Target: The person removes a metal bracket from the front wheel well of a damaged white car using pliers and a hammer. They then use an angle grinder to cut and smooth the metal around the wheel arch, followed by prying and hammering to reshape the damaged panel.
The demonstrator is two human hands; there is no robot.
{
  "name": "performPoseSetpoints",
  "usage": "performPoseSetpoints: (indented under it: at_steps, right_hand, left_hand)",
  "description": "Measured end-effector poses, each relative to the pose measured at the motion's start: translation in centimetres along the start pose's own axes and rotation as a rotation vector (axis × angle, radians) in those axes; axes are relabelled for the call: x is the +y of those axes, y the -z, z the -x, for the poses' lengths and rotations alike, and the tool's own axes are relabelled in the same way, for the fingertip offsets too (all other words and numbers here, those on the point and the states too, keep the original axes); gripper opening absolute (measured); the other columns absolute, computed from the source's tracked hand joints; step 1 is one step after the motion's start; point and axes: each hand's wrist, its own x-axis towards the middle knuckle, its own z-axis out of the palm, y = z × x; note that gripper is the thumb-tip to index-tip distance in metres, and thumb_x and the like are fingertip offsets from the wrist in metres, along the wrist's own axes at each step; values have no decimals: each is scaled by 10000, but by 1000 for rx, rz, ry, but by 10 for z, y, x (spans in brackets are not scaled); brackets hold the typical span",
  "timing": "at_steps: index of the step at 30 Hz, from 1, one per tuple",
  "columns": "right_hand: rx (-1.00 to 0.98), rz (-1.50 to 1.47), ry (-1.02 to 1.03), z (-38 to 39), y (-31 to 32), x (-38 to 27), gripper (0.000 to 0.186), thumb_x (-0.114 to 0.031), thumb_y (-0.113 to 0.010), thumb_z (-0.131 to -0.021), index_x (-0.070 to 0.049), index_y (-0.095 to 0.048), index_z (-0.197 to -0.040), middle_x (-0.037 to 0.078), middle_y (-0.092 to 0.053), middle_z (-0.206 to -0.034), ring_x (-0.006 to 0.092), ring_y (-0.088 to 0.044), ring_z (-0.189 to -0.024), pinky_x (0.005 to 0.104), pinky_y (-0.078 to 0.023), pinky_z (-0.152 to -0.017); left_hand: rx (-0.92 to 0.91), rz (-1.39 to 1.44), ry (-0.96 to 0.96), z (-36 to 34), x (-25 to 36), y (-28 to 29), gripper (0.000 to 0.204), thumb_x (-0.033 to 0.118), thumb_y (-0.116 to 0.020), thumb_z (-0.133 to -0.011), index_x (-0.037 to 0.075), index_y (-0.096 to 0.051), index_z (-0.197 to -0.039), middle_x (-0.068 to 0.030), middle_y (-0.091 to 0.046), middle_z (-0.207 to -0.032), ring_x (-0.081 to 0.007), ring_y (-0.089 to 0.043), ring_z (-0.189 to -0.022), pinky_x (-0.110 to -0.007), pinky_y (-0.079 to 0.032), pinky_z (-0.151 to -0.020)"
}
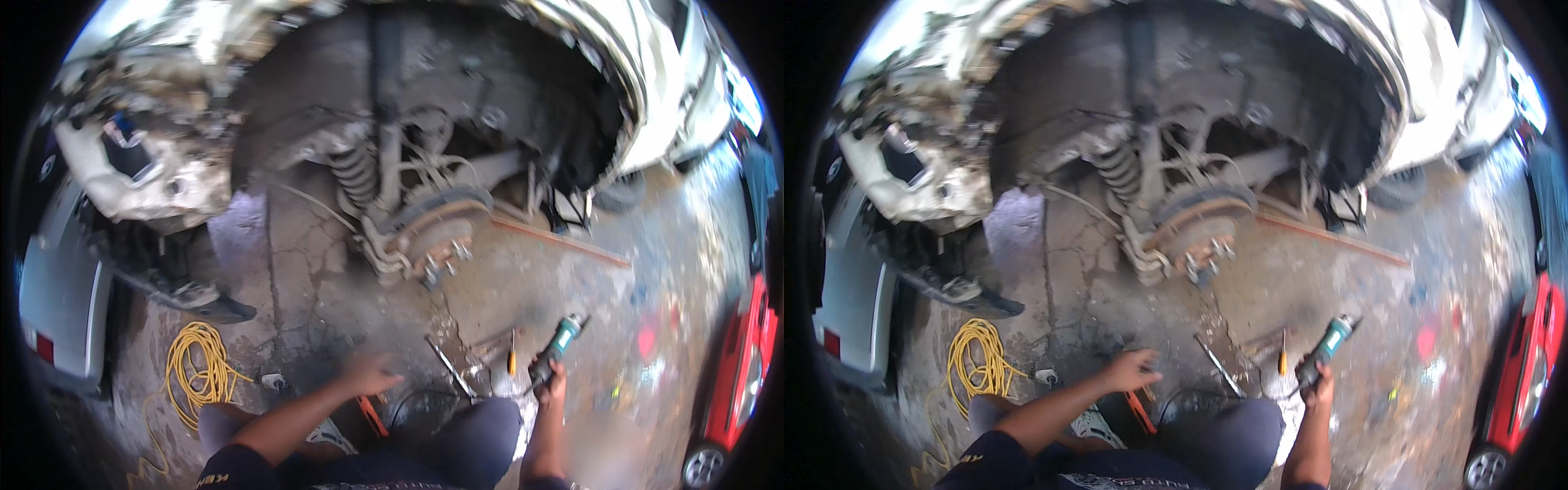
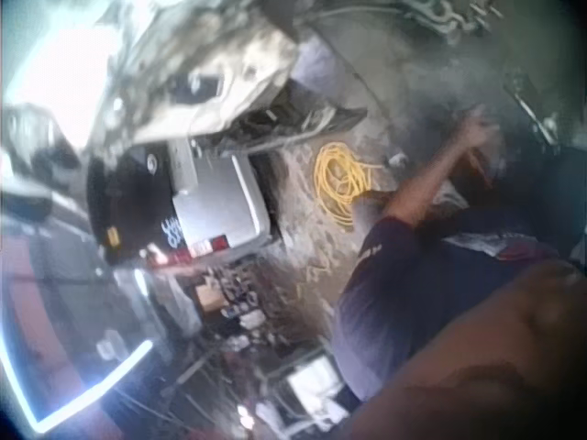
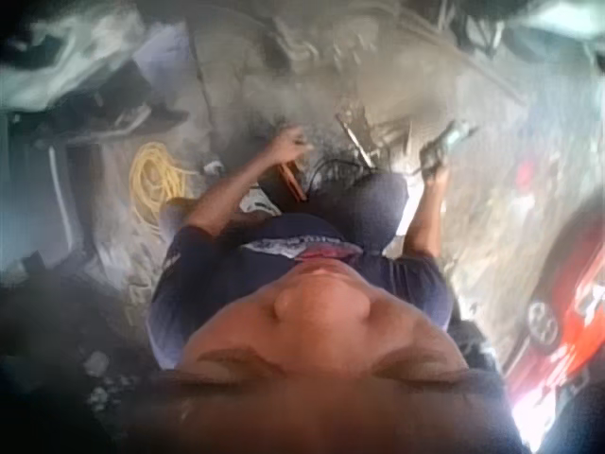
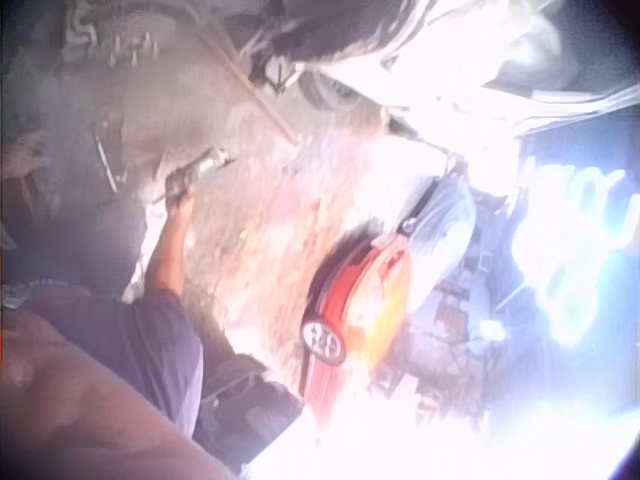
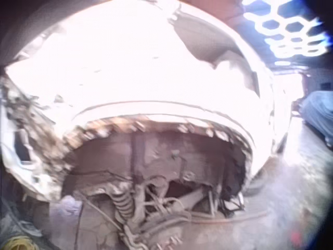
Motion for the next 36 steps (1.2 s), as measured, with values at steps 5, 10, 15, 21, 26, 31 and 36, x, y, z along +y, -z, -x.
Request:
performPoseSetpoints:
  at_steps: [5,10,15,21,26,31,36]
  right_hand:
    - [-557,-17,-5,79,-197,-70,785,-196,-783,-736,-99,-544,-1477,113,-710,-1225,317,-709,-1120,607,-568,-1042]
    - [-703,300,79,125,-303,-76,919,-129,-803,-623,26,-470,-1466,193,-680,-1246,349,-699,-1110,441,-578,-1008]
    - [-425,539,446,180,-397,-60,741,-224,-819,-813,21,-499,-1434,184,-641,-1312,326,-629,-1262,465,-479,-1128]
    - [-26,359,646,162,-444,-48,510,-365,-693,-1052,8,-528,-1357,195,-694,-1146,336,-737,-1013,470,-608,-905]
    - [38,340,762,162,-463,-59,557,-503,-703,-1037,-29,-557,-1291,164,-711,-1063,326,-741,-936,460,-614,-787]
    - [-9,300,722,166,-468,-74,622,-628,-630,-1025,-68,-569,-1289,150,-697,-941,316,-725,-820,438,-608,-718]
    - [-150,328,734,175,-471,-68,653,-674,-584,-1027,-71,-572,-1278,160,-699,-895,310,-722,-757,434,-629,-704]
  left_hand:
    - [-218,545,-311,-46,143,-10,1237,509,-881,-898,13,-96,-1717,-383,-415,-1623,-407,-533,-1468,-490,-517,-1140]
    - [-389,1083,-395,-18,232,12,1063,254,-883,-906,33,-185,-1677,-192,-603,-1354,-269,-678,-1254,-362,-625,-903]
    - [634,612,-637,-13,221,25,806,91,-789,-886,72,-393,-1588,-240,-718,-1199,-429,-748,-1088,-468,-621,-828]
    - [614,397,-611,4,218,52,860,139,-781,-895,76,-353,-1639,-239,-604,-1244,-473,-704,-990,-550,-605,-767]
    - [624,310,-781,12,221,60,973,175,-758,-930,114,-209,-1730,-209,-573,-1205,-424,-702,-894,-483,-613,-652]
    - [440,428,-876,13,215,72,1037,249,-775,-951,198,-131,-1762,-244,-628,-1192,-434,-718,-900,-487,-623,-669]
    - [403,475,-926,19,211,77,1045,268,-774,-968,215,-100,-1765,-267,-650,-1170,-437,-725,-873,-489,-623,-690]
